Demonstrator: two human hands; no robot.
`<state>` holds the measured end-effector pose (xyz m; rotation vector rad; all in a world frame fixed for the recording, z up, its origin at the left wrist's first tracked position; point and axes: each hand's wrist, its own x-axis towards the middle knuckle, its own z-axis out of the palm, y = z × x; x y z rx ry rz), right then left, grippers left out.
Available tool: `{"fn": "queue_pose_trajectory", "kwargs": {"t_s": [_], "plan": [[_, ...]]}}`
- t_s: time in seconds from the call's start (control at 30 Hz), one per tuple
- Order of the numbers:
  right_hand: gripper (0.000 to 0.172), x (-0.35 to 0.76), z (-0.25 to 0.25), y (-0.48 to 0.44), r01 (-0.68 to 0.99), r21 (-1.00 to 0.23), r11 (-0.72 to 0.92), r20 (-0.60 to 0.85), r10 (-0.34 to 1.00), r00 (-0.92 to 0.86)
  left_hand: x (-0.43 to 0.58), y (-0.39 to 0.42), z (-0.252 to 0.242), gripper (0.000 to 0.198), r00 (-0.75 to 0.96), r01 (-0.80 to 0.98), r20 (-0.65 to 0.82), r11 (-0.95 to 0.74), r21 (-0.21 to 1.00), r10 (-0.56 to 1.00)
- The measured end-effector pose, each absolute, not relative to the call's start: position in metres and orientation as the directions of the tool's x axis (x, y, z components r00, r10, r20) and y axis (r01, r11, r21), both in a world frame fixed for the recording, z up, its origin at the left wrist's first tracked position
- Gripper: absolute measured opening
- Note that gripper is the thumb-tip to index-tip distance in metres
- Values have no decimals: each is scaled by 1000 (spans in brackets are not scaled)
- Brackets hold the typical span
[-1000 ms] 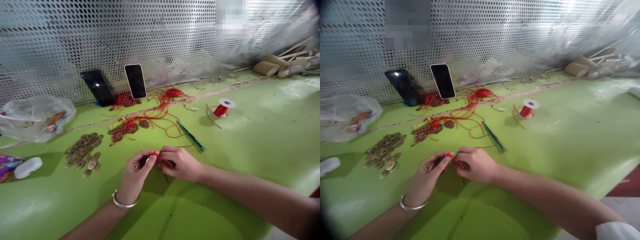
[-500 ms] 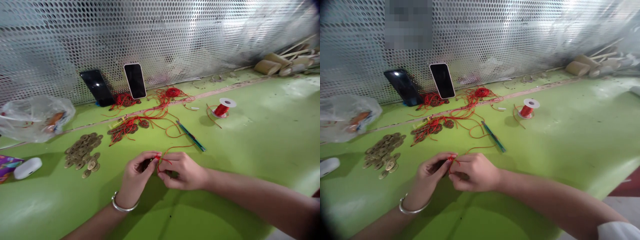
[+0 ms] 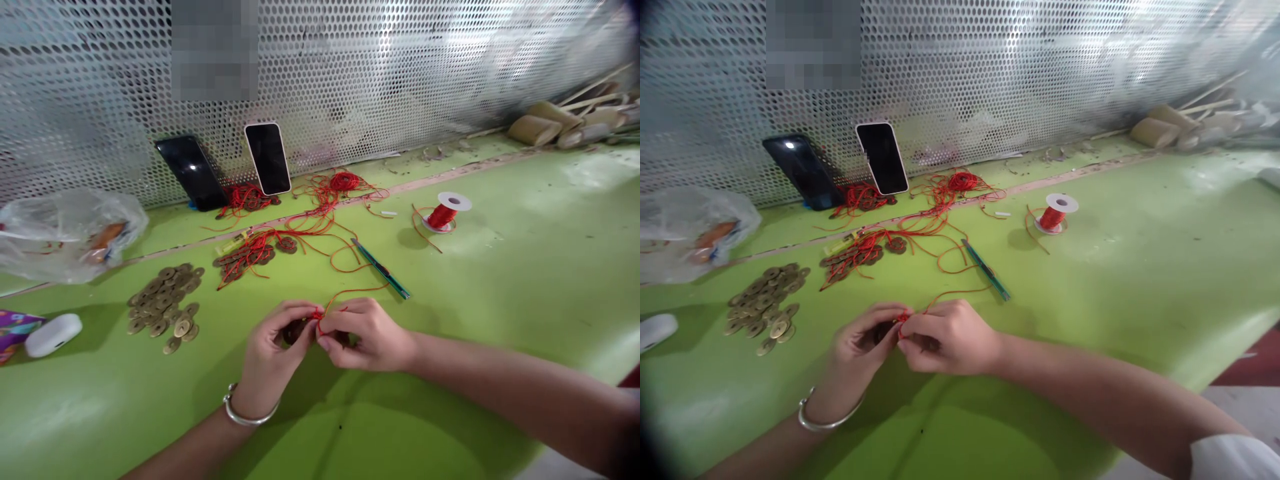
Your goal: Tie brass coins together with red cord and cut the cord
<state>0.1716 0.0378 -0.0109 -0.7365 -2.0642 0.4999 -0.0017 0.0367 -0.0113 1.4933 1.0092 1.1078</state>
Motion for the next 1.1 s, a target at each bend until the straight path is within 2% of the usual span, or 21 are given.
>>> {"fn": "queue_pose_trajectory", "kwargs": {"t_s": [0.17,0.33,0.67,0.93,1.1], "plan": [[12,173,-11,38,320,-578,750,608,658,-444,-3,37,-15,18,278,87,192,-224,971,941],[14,173,-10,37,334,-584,739,599,671,-437,-2,36,-13,18,247,106,200,-231,967,948],[13,172,-9,37,333,-515,790,635,612,-471,-2,36,-13,14,217,108,192,-219,970,957],[8,171,-9,36,309,-574,759,627,649,-431,-2,37,-12,11,229,96,188,-215,972,955],[15,171,-8,34,344,-667,661,566,750,-343,-2,37,-13,10,215,136,183,-215,967,959]]}}
